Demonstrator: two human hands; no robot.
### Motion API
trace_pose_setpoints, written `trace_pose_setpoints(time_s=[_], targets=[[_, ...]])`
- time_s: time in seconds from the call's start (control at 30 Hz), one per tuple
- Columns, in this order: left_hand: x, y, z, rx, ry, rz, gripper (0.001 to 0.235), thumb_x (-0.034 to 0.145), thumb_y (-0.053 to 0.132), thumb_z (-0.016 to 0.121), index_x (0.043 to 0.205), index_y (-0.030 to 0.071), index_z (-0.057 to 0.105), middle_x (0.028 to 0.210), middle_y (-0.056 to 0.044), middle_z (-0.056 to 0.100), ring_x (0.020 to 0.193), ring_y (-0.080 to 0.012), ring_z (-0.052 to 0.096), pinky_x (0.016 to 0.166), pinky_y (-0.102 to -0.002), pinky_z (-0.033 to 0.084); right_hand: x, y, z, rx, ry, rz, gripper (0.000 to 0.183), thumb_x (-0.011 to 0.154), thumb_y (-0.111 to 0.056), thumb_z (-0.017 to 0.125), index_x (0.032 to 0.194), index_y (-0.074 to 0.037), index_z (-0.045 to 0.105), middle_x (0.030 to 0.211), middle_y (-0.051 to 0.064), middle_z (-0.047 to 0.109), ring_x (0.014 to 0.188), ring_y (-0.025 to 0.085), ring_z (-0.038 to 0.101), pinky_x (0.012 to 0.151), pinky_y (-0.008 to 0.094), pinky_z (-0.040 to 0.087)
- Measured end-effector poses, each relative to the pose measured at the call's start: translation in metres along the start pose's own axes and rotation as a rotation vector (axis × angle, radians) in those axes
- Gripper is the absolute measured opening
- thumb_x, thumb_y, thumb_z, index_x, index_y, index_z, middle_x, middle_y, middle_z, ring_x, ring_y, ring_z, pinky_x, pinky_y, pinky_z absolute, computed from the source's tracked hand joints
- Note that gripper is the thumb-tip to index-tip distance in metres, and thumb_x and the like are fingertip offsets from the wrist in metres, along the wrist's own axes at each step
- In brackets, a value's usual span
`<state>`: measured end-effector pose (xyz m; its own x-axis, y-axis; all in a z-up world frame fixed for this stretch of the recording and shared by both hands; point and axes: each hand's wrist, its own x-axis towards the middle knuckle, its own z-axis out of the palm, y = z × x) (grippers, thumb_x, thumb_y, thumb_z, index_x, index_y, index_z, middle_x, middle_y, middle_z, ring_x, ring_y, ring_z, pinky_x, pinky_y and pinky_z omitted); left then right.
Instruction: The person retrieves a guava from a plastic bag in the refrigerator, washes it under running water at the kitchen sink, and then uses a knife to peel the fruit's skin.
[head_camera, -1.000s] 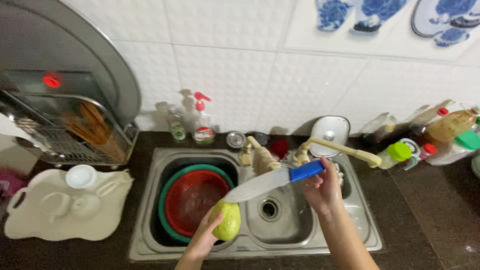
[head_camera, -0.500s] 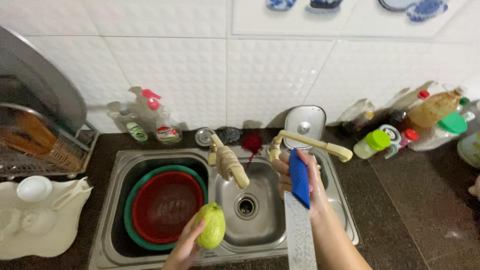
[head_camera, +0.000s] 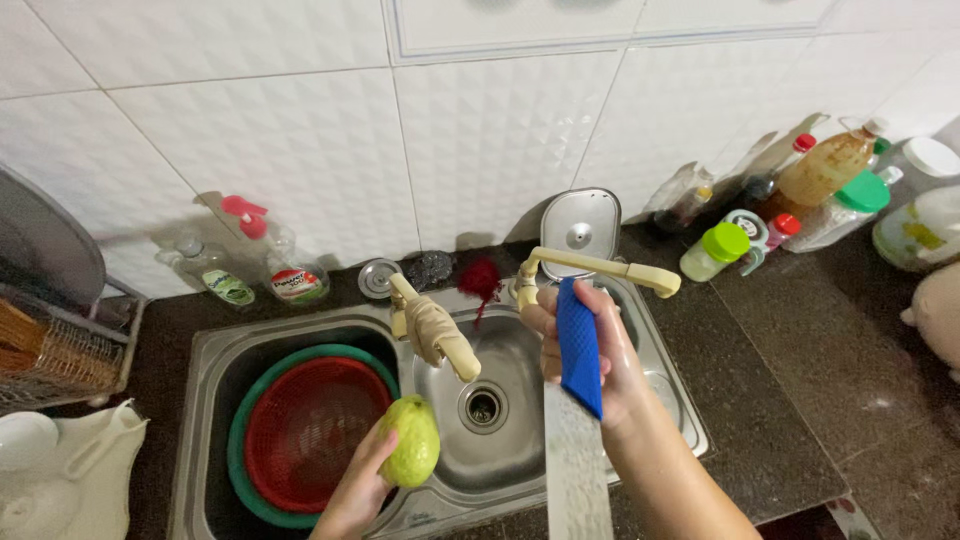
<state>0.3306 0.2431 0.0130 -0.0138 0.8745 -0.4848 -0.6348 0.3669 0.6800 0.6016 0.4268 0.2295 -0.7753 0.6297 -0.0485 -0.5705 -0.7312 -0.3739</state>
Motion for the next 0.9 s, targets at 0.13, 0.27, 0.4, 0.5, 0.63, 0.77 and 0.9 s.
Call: trace_pose_setpoints(time_s=[0.13,0.27,0.4,0.5,0.63,0.77,0.9], targets=[[0.018,-0.008,-0.005,0.033,-0.084,-0.019,0.08,0.085,0.04,0.072,0.15,0.005,0.042,0.139,-0.015,0.059,0.127,-0.0254,0.061,0.102,-0.044,0.054,-0.002,-0.008,-0.031,0.17,0.13,-0.148,0.03,0.101,-0.033,0.061,0.095,-0.004,0.055,0.081,-0.001,0.053,0.043,0.0,0.048,0.037,0.01,0.042],[0.022,-0.021,0.0,0.113,-0.098,-0.076,0.087,0.078,0.044,0.08,0.147,0.004,0.046,0.134,-0.019,0.06,0.124,-0.0292,0.063,0.1,-0.046,0.056,-0.037,-0.013,-0.085,0.2,0.41,-0.41,0.026,0.102,-0.023,0.064,0.111,0.001,0.065,0.093,0.007,0.064,0.053,0.002,0.059,0.047,0.008,0.05],[0.019,-0.032,0.02,0.202,-0.085,-0.144,0.096,0.069,0.05,0.083,0.146,0.008,0.045,0.134,-0.016,0.06,0.126,-0.0287,0.063,0.099,-0.049,0.058,-0.09,0.0,-0.15,0.345,0.049,-0.387,0.023,0.099,-0.011,0.067,0.118,0.002,0.065,0.103,0.019,0.062,0.081,0.02,0.072,0.072,0.02,0.062],[0.018,-0.042,0.043,0.242,-0.094,-0.186,0.099,0.068,0.054,0.084,0.147,0.008,0.045,0.135,-0.017,0.059,0.128,-0.0301,0.061,0.101,-0.049,0.056,-0.119,0.026,-0.195,0.465,-0.093,-0.36,0.022,0.101,-0.002,0.067,0.119,0.008,0.06,0.116,0.024,0.061,0.101,0.028,0.073,0.09,0.027,0.062],[0.021,-0.05,0.08,0.291,-0.1,-0.154,0.107,0.061,0.06,0.083,0.149,0.013,0.045,0.139,-0.016,0.061,0.13,-0.0299,0.06,0.103,-0.051,0.055,-0.141,0.073,-0.222,0.749,0.096,-0.342,0.045,0.089,-0.005,0.072,0.12,0.017,0.049,0.109,0.02,0.061,0.101,0.03,0.071,0.087,0.032,0.059],[0.029,-0.065,0.105,0.174,-0.039,-0.073,0.107,0.058,0.06,0.085,0.146,0.015,0.044,0.14,-0.013,0.058,0.131,-0.0297,0.06,0.105,-0.056,0.055,-0.15,0.085,-0.215,0.181,-0.049,-0.228,0.046,0.094,-0.005,0.073,0.131,0.004,0.047,0.104,0.013,0.059,0.091,0.023,0.069,0.082,0.034,0.062],[0.042,-0.081,0.113,-0.025,-0.007,0.026,0.094,0.067,0.054,0.086,0.141,0.01,0.048,0.139,-0.016,0.057,0.132,-0.0322,0.058,0.106,-0.057,0.051,-0.169,0.06,-0.206,-0.391,0.17,-0.11,0.059,0.082,-0.012,0.075,0.133,-0.006,0.046,0.092,0.009,0.056,0.078,0.019,0.063,0.069,0.031,0.058]])
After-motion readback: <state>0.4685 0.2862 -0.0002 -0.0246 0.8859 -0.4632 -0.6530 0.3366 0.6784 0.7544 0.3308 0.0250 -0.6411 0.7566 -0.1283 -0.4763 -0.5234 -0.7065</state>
